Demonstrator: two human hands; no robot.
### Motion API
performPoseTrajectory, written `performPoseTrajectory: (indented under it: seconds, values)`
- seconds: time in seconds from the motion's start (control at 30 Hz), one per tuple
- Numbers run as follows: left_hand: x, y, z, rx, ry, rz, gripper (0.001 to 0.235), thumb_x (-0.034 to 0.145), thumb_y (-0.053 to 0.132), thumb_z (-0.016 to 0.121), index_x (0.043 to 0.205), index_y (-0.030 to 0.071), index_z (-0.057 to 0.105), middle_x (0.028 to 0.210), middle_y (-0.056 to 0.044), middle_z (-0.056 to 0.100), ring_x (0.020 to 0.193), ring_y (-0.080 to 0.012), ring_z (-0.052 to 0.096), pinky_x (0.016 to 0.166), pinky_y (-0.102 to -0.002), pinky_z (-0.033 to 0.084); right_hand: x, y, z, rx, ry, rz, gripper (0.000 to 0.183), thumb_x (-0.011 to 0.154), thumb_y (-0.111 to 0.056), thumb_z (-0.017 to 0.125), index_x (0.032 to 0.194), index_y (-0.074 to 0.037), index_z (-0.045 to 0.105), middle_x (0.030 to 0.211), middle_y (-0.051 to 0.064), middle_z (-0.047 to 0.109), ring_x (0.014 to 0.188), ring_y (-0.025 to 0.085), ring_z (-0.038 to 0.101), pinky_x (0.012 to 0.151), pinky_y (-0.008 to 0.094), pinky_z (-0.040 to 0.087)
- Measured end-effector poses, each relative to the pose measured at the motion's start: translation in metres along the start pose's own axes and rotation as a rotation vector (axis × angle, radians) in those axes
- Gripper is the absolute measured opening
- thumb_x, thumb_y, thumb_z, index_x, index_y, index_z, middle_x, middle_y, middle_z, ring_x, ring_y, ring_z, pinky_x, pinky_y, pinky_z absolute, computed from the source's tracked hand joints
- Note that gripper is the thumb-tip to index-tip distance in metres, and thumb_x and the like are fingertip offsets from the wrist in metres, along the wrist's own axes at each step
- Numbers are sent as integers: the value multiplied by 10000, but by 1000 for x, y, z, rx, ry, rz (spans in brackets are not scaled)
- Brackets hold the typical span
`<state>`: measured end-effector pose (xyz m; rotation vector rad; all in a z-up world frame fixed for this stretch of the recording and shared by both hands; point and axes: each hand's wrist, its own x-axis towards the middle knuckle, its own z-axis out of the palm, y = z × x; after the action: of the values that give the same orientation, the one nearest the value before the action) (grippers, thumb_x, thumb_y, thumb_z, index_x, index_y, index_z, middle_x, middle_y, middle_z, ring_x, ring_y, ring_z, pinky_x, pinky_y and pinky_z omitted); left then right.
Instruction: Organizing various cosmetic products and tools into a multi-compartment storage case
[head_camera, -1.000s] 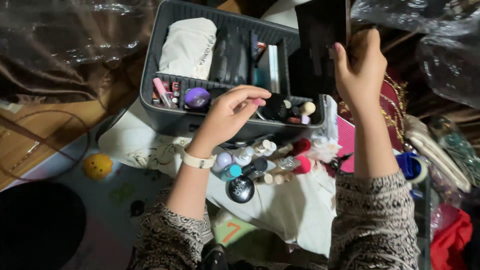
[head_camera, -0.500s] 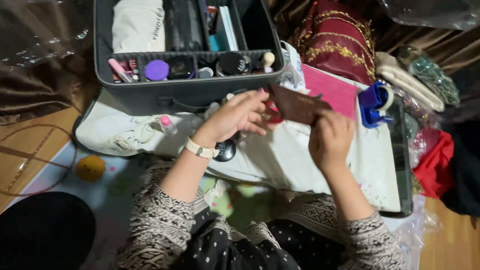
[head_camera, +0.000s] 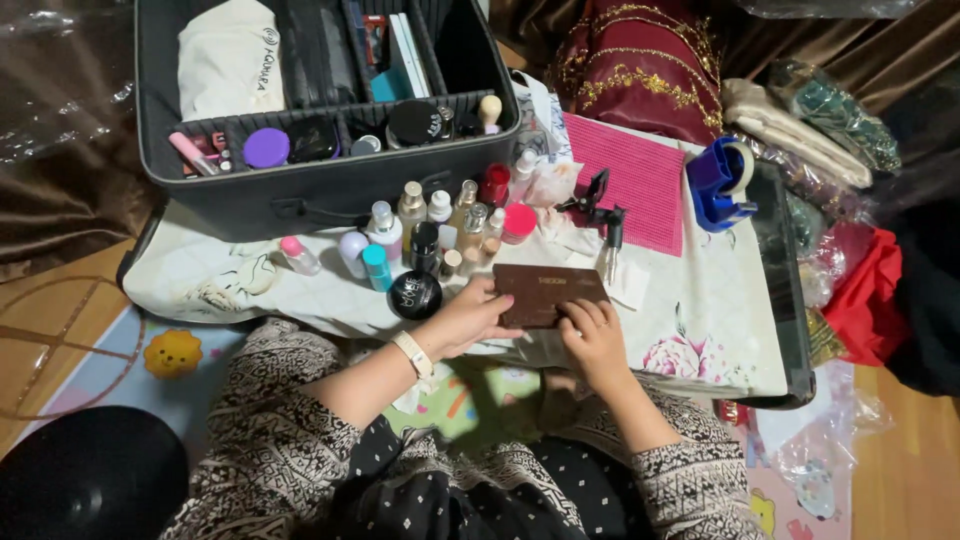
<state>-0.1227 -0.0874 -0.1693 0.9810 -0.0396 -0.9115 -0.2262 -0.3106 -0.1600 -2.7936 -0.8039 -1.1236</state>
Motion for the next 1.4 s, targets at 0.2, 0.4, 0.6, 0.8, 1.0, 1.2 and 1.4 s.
performPoseTrajectory:
  seconds: [0.2,0.4,0.6,0.8,1.0,1.2,1.4]
  values:
    - [12,-11,-8,42,59,-53,541,1032,119,587,1434,-67,277,1345,-305,473,1189,-491,620,932,-667,549,7,-6,-1,-23,-165,30,195,931,-163,661,1101,-109,581,1116,153,636,1080,349,641,921,485,473]
    - [37,-34,-30,77,131,-40,543,1052,126,541,1471,-80,264,1369,-336,468,1188,-514,606,912,-633,567,16,-9,6,23,-242,100,240,898,-178,684,1112,-124,590,1120,131,632,1091,335,628,927,462,467]
    - [23,-24,-20,88,194,-10,563,1054,127,520,1508,-65,247,1409,-332,448,1212,-496,596,902,-613,581,-13,0,45,101,-360,151,974,299,-331,950,1172,-119,573,1175,145,612,1138,343,592,931,442,477]
    - [-6,-20,6,209,209,53,648,1000,16,540,1564,-49,228,1542,-343,309,1409,-494,378,1063,-577,470,22,-15,28,90,-399,181,473,715,-189,809,1129,-138,587,1112,99,627,1094,308,615,836,404,464]
    - [-43,24,42,443,232,-8,885,913,104,643,1630,2,134,1650,-287,209,1546,-360,198,1237,-533,222,30,-19,25,119,-414,191,362,820,-189,719,1162,-155,602,1125,84,627,1104,307,606,816,379,462]
    - [-33,0,24,414,176,-52,919,913,68,595,1645,13,42,1679,-302,61,1568,-366,37,1257,-520,72,12,-11,38,62,-658,184,1238,183,-255,1013,1325,-135,548,1294,93,621,1237,300,563,930,351,469]
    - [-46,10,48,526,100,68,930,912,23,572,1633,-43,-12,1620,-352,-240,1490,-480,-222,1225,-557,-83,0,-15,44,-9,-776,193,1238,240,-299,1021,1383,-167,564,1377,36,636,1269,247,576,958,331,482]
